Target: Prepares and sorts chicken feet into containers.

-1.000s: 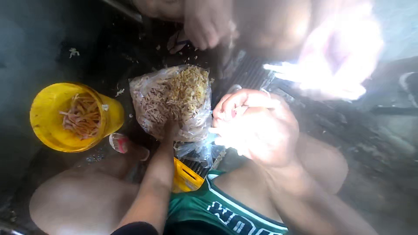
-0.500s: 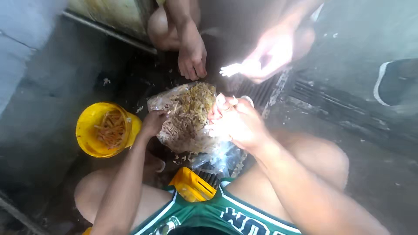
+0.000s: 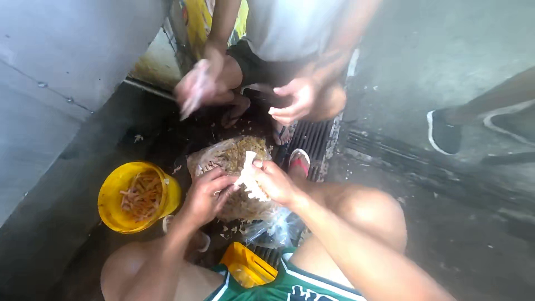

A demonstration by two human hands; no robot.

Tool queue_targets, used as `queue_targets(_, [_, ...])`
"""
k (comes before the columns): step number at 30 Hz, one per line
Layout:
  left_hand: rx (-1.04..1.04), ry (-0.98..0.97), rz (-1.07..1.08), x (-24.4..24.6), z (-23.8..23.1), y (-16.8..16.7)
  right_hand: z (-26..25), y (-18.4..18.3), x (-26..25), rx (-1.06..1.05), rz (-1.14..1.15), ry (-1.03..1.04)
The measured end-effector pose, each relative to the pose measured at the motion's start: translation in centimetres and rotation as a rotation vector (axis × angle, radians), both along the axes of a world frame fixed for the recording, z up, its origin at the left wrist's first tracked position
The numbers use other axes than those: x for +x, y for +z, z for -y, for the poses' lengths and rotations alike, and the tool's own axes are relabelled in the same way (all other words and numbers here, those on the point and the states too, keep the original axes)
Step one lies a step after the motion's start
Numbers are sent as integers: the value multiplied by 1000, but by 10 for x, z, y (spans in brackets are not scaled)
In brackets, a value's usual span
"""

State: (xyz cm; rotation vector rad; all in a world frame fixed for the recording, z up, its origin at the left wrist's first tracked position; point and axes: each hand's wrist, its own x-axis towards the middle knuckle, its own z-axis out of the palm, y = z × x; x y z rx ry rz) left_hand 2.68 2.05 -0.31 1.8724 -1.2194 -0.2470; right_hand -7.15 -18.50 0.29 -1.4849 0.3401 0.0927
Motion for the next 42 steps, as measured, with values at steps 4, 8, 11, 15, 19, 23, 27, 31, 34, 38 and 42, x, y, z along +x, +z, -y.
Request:
queue_targets(4, [-23, -7, -78, 1, -5, 1, 1, 1, 3, -282, 22, 89])
queue_targets(8, [-29, -59, -212, -4, -6, 3, 0, -6, -1, -393, 156, 43])
queue_targets(11, [35, -122, -487, 3, -5, 17, -6, -2, -7, -521, 245, 4])
queue_targets(15, [89, 54, -777, 12, -11, 20, -24, -8, -7, -594, 411, 33])
queue_targets(19, [-17, 47, -897, 3, 1, 11, -36, -13, -9, -682, 416, 136])
queue_targets(23, [128, 218, -792, -2, 6, 13, -47, -22, -10, -780, 441, 137])
queue_targets(27, [177, 387, -712, 6, 7, 6, -52, -17, -8, -874, 394, 141])
queue_targets(31, [176, 512, -648, 10, 16, 0, -58, -16, -1, -957, 317, 115])
queue_targets(34, [184, 601, -608, 19, 17, -3, -65, -15, -4, -1015, 317, 66])
queue_targets(38, [91, 870, -566, 63, -6, 3, -70, -15, -22, -951, 355, 91])
queue_targets(42, [-171, 798, -508, 44, -5, 11, -57, -10, -11, -616, 217, 64])
